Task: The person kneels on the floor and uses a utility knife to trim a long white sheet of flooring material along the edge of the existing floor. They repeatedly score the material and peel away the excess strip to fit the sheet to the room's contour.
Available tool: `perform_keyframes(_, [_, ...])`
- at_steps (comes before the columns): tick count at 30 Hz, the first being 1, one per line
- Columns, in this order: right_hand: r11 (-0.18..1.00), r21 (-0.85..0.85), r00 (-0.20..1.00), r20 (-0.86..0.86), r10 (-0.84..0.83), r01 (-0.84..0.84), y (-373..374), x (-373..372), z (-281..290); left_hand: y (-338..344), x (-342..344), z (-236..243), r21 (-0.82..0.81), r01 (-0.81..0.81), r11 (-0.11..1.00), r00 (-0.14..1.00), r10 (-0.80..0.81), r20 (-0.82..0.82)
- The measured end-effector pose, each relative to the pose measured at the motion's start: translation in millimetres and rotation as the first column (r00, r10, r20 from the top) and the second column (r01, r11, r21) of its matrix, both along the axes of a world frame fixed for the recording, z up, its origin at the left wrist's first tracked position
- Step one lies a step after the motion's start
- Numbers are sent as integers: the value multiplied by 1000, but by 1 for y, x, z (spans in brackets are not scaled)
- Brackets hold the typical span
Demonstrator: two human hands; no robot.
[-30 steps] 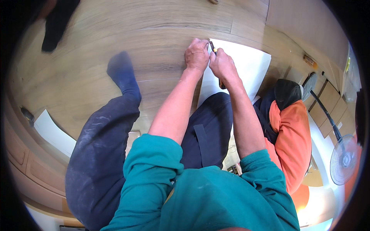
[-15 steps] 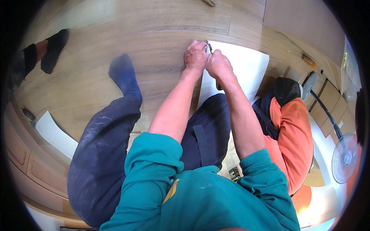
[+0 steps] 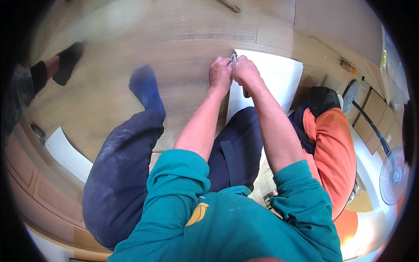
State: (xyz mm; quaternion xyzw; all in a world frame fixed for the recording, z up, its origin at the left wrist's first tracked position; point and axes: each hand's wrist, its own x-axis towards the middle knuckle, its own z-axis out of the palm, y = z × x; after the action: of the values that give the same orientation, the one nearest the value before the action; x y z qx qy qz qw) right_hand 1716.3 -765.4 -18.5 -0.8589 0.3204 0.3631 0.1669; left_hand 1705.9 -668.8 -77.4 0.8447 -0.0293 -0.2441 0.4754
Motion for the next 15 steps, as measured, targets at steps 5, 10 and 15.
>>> perform_keyframes(5, [994, 89, 998, -11, -68, 69, -7, 3, -3, -7, 2, 15, -26, -51, 998, 999, 51, 13])
perform_keyframes(10, [997, -18, 954, 293, -70, 79, 7, -26, 9, -9, 1, 12, -5, -61, 998, 997, 61, -40])
perform_keyframes(15, [970, 24, 925, 298, -237, 241, 4, -22, 43, -8, 3, 1, -76, -60, 995, 997, 64, 45])
